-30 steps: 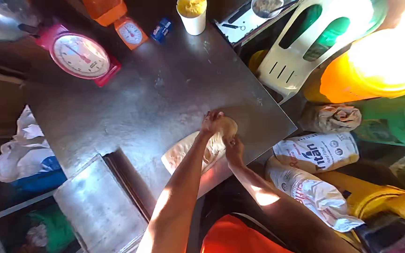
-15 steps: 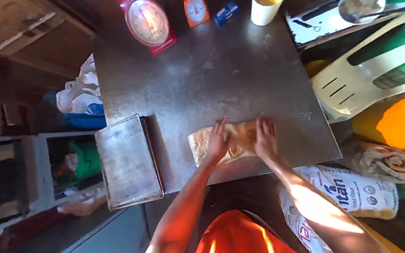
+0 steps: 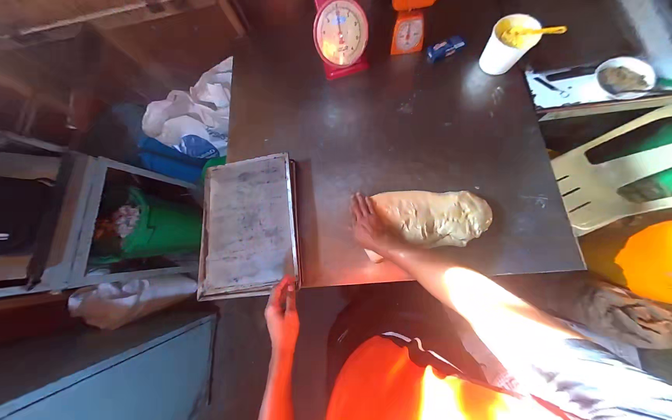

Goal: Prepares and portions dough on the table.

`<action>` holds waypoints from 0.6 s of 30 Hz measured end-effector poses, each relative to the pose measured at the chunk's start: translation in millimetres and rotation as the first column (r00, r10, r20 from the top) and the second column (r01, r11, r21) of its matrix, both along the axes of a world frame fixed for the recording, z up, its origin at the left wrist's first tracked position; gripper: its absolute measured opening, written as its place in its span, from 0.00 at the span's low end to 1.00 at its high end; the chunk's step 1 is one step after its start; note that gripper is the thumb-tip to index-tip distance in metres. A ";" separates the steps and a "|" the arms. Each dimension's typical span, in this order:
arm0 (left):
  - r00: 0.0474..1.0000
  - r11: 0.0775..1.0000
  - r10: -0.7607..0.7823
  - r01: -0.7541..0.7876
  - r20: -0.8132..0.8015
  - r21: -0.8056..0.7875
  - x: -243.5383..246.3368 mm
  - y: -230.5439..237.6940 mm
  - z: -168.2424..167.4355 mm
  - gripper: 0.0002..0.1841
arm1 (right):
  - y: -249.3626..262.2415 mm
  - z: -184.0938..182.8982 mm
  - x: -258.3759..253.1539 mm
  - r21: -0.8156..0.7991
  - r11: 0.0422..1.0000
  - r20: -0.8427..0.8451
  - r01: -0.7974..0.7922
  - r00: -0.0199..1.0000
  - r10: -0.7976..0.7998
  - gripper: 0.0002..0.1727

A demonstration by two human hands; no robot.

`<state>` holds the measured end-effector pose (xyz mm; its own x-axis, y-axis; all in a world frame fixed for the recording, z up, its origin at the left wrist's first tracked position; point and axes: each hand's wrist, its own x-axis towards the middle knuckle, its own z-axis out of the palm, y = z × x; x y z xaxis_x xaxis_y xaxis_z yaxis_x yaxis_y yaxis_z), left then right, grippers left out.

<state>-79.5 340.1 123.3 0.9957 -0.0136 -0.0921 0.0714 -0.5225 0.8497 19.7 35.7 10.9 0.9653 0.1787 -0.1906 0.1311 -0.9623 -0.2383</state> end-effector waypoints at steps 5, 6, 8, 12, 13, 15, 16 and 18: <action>0.989 0.983 -0.147 0.144 -0.019 -0.113 10.8 -38.0 -24.2 0.19 | -59.6 10.6 -117.1 0.179 0.846 0.014 -0.502 0.861 0.508 0.35; 0.981 0.977 -0.191 0.188 -0.024 -0.100 17.0 -50.7 -28.8 0.19 | -77.0 16.3 -124.9 0.215 0.822 0.037 -0.528 0.845 0.533 0.35; 0.961 0.966 -0.256 0.250 -0.107 -0.068 29.2 -79.5 -34.8 0.19 | -109.3 24.3 -128.8 0.224 0.858 0.154 -0.462 0.886 0.437 0.27; 0.797 0.987 -0.160 0.111 -0.583 -0.119 47.8 -153.3 -59.0 0.27 | -151.1 11.1 -111.8 0.059 0.992 0.045 -0.113 0.993 0.110 0.32; 0.727 0.988 -0.118 0.020 -0.676 -0.151 52.5 -176.4 -65.0 0.28 | -155.8 15.0 -101.9 0.082 0.990 -0.007 -0.111 0.994 0.112 0.33; 0.668 0.985 -0.032 -0.104 -0.743 -0.136 58.3 -217.7 -75.9 0.30 | -174.6 38.9 -79.7 0.209 0.971 -0.145 -0.120 0.978 0.152 0.30; 0.682 0.987 0.027 -0.135 -0.730 -0.090 62.1 -235.6 -80.8 0.30 | -193.6 54.8 -63.8 0.299 0.952 -0.177 -0.068 0.976 0.125 0.27; 0.728 0.982 0.113 -0.186 -0.676 -0.036 72.6 -262.0 -81.4 0.28 | -250.1 95.9 -21.9 0.381 0.914 -0.188 0.141 0.980 -0.073 0.25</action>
<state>-6.8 78.1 41.9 0.6670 0.0852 -0.7402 0.7094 -0.3762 0.5960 -2.3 -214.4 106.7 0.9434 0.1687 -0.2855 -0.0417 -0.7938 -0.6068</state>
